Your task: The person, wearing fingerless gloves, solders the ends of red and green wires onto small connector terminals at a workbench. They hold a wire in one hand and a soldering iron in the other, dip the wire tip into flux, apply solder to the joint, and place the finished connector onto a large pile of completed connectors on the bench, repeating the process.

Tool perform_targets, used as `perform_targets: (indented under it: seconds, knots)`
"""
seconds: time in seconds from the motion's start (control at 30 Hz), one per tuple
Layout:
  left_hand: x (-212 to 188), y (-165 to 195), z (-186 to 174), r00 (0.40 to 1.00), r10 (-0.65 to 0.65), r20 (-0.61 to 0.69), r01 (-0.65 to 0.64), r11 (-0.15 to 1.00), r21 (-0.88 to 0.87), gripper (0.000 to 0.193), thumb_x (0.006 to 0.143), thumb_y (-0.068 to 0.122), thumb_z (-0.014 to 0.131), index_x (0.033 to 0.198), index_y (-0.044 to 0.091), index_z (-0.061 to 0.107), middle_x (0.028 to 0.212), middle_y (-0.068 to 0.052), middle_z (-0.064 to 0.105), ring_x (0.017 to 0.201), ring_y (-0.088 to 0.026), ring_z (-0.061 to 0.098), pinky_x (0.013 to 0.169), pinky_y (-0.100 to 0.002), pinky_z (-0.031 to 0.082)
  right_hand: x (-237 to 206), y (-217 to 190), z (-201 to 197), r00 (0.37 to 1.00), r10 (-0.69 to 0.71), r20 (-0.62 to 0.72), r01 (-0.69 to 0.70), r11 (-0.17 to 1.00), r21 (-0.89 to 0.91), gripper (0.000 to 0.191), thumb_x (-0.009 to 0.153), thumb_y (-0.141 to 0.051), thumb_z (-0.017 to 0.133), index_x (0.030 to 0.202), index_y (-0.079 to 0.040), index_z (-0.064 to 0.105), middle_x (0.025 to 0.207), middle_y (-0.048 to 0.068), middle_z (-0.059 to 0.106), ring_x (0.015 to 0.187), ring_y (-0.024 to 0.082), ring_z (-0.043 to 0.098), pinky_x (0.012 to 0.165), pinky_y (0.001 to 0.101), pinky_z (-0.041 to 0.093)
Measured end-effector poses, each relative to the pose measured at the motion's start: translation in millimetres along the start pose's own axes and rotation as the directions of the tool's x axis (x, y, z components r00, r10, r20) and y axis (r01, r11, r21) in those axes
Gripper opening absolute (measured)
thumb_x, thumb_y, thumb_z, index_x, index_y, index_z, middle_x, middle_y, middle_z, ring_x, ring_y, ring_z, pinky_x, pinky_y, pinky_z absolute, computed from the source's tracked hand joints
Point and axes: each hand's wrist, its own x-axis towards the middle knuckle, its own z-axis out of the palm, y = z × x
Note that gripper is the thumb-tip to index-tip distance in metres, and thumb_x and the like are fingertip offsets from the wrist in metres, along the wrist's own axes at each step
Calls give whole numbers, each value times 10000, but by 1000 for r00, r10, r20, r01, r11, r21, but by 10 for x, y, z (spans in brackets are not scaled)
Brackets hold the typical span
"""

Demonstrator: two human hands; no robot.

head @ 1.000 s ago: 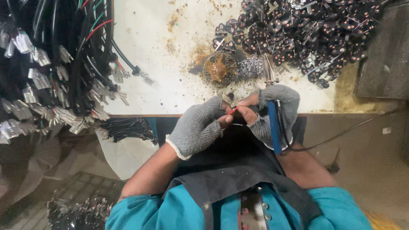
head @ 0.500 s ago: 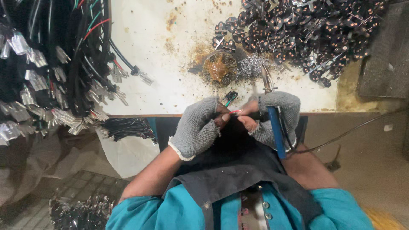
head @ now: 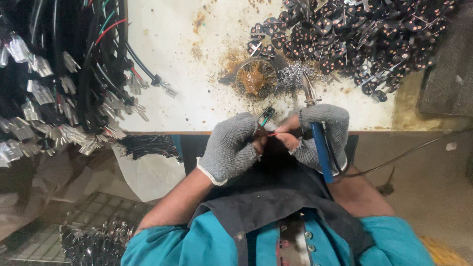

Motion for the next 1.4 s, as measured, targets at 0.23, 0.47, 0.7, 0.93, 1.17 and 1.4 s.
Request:
perform_targets:
  seconds: [0.23, 0.47, 0.7, 0.93, 1.17, 1.4]
  knots:
    - [53, 493, -175, 960, 233, 157, -280, 850, 447, 187, 899, 223, 732, 1072, 166, 774, 798, -62, 656, 721, -309, 644, 583, -463, 456, -28, 12, -62, 998, 68, 16, -69, 994, 90, 203, 851, -210, 829, 835, -27, 743, 761, 60, 707, 685, 132, 690, 638, 274, 554]
    - [-60, 1173, 93, 657, 395, 642, -594, 796, 118, 111, 963, 301, 719, 1017, 214, 760, 805, -35, 667, 726, -292, 649, 593, -472, 455, -169, 146, 81, 996, 92, -6, -86, 948, 307, 254, 900, -178, 823, 972, -22, 636, 883, 90, 689, 790, 165, 661, 723, 271, 539]
    - [-76, 1095, 276, 632, 342, 696, -575, 809, 125, 141, 946, 338, 715, 989, 206, 733, 822, -41, 666, 759, -294, 662, 633, -474, 474, -209, 227, 84, 994, -48, -103, 87, 900, 426, 497, 956, -177, 793, 1172, -51, 364, 961, 75, 685, 856, 162, 673, 789, 280, 569]
    - [-21, 1020, 125, 636, 270, 723, -525, 838, 148, 180, 929, 375, 710, 960, 198, 706, 838, -48, 665, 791, -295, 675, 673, -477, 493, -315, 373, 78, 997, -66, -33, 73, 955, 288, 656, 960, -49, 777, 1360, -181, 275, 915, 141, 695, 793, 217, 690, 747, 321, 586]
    - [-92, 1077, 210, 614, 267, 743, -520, 845, 126, 225, 912, 412, 705, 932, 190, 680, 855, -55, 664, 824, -296, 688, 713, -479, 512, -340, 386, 122, 1000, 10, 4, -10, 973, 231, 548, 930, -46, 785, 1311, -140, 402, 906, 161, 698, 806, 247, 671, 728, 331, 561]
    - [65, 825, -215, 885, 215, 412, -338, 907, 252, 250, 843, 364, 720, 993, 173, 662, 900, -100, 664, 845, -335, 686, 716, -483, 511, -449, 236, 18, 991, 137, 5, -128, 911, 392, 340, 936, -193, 801, 1133, -98, 541, 918, 37, 700, 826, 120, 663, 737, 253, 543]
